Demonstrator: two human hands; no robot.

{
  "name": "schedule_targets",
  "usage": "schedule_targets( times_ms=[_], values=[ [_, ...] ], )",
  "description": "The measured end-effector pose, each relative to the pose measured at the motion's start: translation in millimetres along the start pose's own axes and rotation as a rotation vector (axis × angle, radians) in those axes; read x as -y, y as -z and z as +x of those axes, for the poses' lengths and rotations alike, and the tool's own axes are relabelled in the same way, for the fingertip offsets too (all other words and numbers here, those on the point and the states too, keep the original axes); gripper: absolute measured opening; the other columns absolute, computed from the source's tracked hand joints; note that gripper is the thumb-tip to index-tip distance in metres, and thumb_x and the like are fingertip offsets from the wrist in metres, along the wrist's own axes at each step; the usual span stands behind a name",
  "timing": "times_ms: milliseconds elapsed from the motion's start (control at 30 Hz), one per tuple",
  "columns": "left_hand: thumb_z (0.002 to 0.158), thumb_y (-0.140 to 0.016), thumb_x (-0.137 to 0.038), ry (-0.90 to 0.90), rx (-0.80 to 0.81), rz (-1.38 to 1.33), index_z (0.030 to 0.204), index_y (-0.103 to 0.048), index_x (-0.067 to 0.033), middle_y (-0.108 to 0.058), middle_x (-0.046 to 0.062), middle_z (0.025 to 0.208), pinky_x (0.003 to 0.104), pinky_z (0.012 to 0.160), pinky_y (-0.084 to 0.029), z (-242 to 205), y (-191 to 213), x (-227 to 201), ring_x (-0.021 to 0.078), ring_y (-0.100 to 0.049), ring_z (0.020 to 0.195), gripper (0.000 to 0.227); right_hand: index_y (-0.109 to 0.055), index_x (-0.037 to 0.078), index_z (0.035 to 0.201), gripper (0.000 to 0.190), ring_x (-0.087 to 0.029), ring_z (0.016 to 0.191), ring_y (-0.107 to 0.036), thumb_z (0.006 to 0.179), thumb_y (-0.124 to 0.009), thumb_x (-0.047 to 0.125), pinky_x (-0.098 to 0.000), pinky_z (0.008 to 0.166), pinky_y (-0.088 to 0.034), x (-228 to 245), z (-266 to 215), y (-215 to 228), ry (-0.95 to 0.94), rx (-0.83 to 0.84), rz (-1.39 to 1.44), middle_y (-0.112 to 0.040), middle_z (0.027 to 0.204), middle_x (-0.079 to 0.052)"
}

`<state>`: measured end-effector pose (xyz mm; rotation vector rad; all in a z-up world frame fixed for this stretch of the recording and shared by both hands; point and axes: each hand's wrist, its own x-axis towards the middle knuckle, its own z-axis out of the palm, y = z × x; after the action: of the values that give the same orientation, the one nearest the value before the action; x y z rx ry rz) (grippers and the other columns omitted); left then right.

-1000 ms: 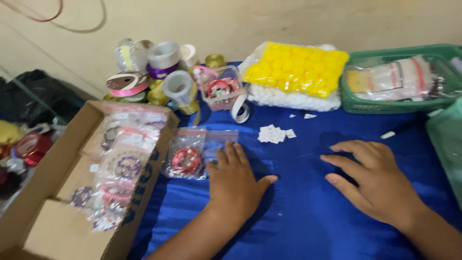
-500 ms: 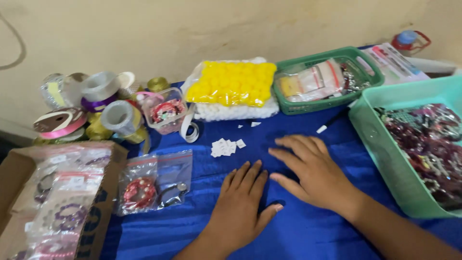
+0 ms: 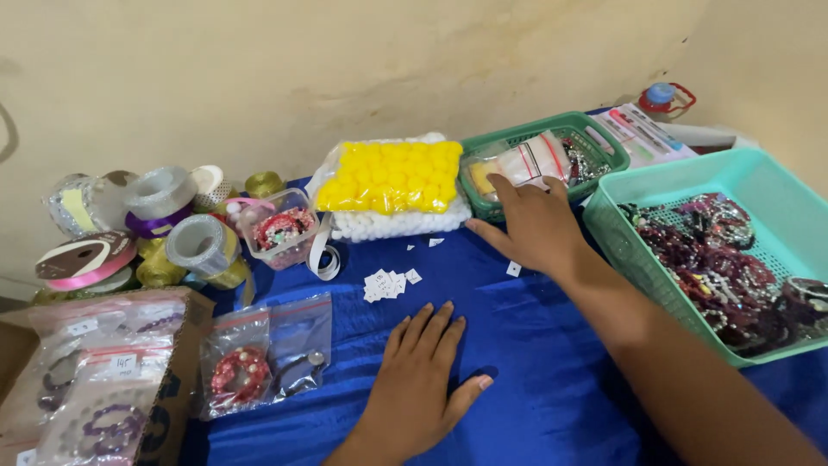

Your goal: Packing various bracelets into small plastic bags.

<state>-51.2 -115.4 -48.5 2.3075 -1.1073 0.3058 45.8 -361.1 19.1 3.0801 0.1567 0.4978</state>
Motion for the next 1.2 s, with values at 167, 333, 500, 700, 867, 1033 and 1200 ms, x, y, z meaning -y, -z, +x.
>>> schedule_targets(
  times_ms=[167, 333, 500, 700, 867, 1033, 1200],
  values=[
    [0.094, -0.066, -0.049, -0.005, -0.005, -0.011, 0.139, -0.052, 0.0043, -0.049, 0.026, 0.147, 0.056, 0.115, -0.027, 1, 0, 0, 0.0433, -0.041, 0.140, 0.071, -0.068, 0.005, 0.121, 0.061, -0.040, 0.086, -0.071, 0.091, -0.063, 0.057, -0.0511, 0.088, -0.048, -5, 6, -10, 0.061, -0.067, -0.011, -0.074, 0.089, -0.021],
    [0.092, -0.067, -0.050, 0.009, 0.012, -0.010, 0.138, -0.053, 0.0038, -0.049, 0.025, 0.147, 0.056, 0.112, -0.028, 3, -4, 2, 0.0433, -0.040, 0.139, 0.072, -0.075, 0.005, 0.108, 0.053, -0.039, 0.083, -0.071, 0.090, -0.065, 0.054, -0.0518, 0.082, -0.052, -12, 8, -9, 0.079, -0.037, 0.069, -0.074, 0.088, -0.020],
    [0.091, -0.067, -0.050, 0.025, 0.019, 0.001, 0.138, -0.053, 0.0033, -0.048, 0.025, 0.148, 0.056, 0.111, -0.027, 2, -5, 4, 0.0438, -0.039, 0.139, 0.072, -0.077, 0.007, 0.106, 0.045, -0.039, 0.088, -0.070, 0.084, -0.074, 0.046, -0.0503, 0.083, -0.052, -19, 9, -9, 0.037, -0.054, 0.180, -0.075, 0.093, -0.020],
    [0.092, -0.067, -0.049, 0.033, 0.021, -0.013, 0.139, -0.053, 0.0030, -0.049, 0.024, 0.148, 0.055, 0.112, -0.028, 4, -1, 1, 0.0429, -0.040, 0.139, 0.071, -0.077, 0.004, 0.102, 0.033, -0.038, 0.095, -0.069, 0.081, -0.080, 0.029, -0.0449, 0.086, -0.054, -46, 9, -35, 0.143, -0.173, 0.440, -0.073, 0.101, -0.019],
    [0.092, -0.066, -0.048, 0.031, 0.021, -0.018, 0.139, -0.053, 0.0034, -0.049, 0.025, 0.148, 0.055, 0.113, -0.027, 4, 0, 1, 0.0432, -0.040, 0.140, 0.071, -0.076, 0.003, 0.105, 0.028, -0.038, 0.094, -0.068, 0.083, -0.078, 0.021, -0.0430, 0.085, -0.055, -41, 3, -23, 0.212, -0.201, 0.526, -0.069, 0.101, -0.019],
    [0.094, -0.066, -0.048, 0.031, 0.024, -0.017, 0.139, -0.053, 0.0037, -0.048, 0.026, 0.148, 0.054, 0.114, -0.026, 4, 2, -1, 0.0436, -0.039, 0.140, 0.070, -0.076, 0.007, 0.109, 0.019, -0.036, 0.099, -0.068, 0.094, -0.066, 0.011, -0.0431, 0.087, -0.053, -15, -17, -2, 0.175, -0.277, 0.466, -0.071, 0.106, -0.014],
    [0.093, -0.067, -0.044, 0.072, 0.017, -0.096, 0.144, -0.045, 0.0070, -0.045, 0.030, 0.150, 0.053, 0.117, -0.026, 3, 2, 2, 0.0437, -0.039, 0.141, 0.076, -0.074, 0.010, 0.117, 0.033, -0.030, 0.097, -0.064, 0.086, -0.061, 0.014, -0.0466, 0.085, -0.046, 21, -62, 5, 0.218, -0.214, 0.062, -0.067, 0.097, -0.009]
  ],
)
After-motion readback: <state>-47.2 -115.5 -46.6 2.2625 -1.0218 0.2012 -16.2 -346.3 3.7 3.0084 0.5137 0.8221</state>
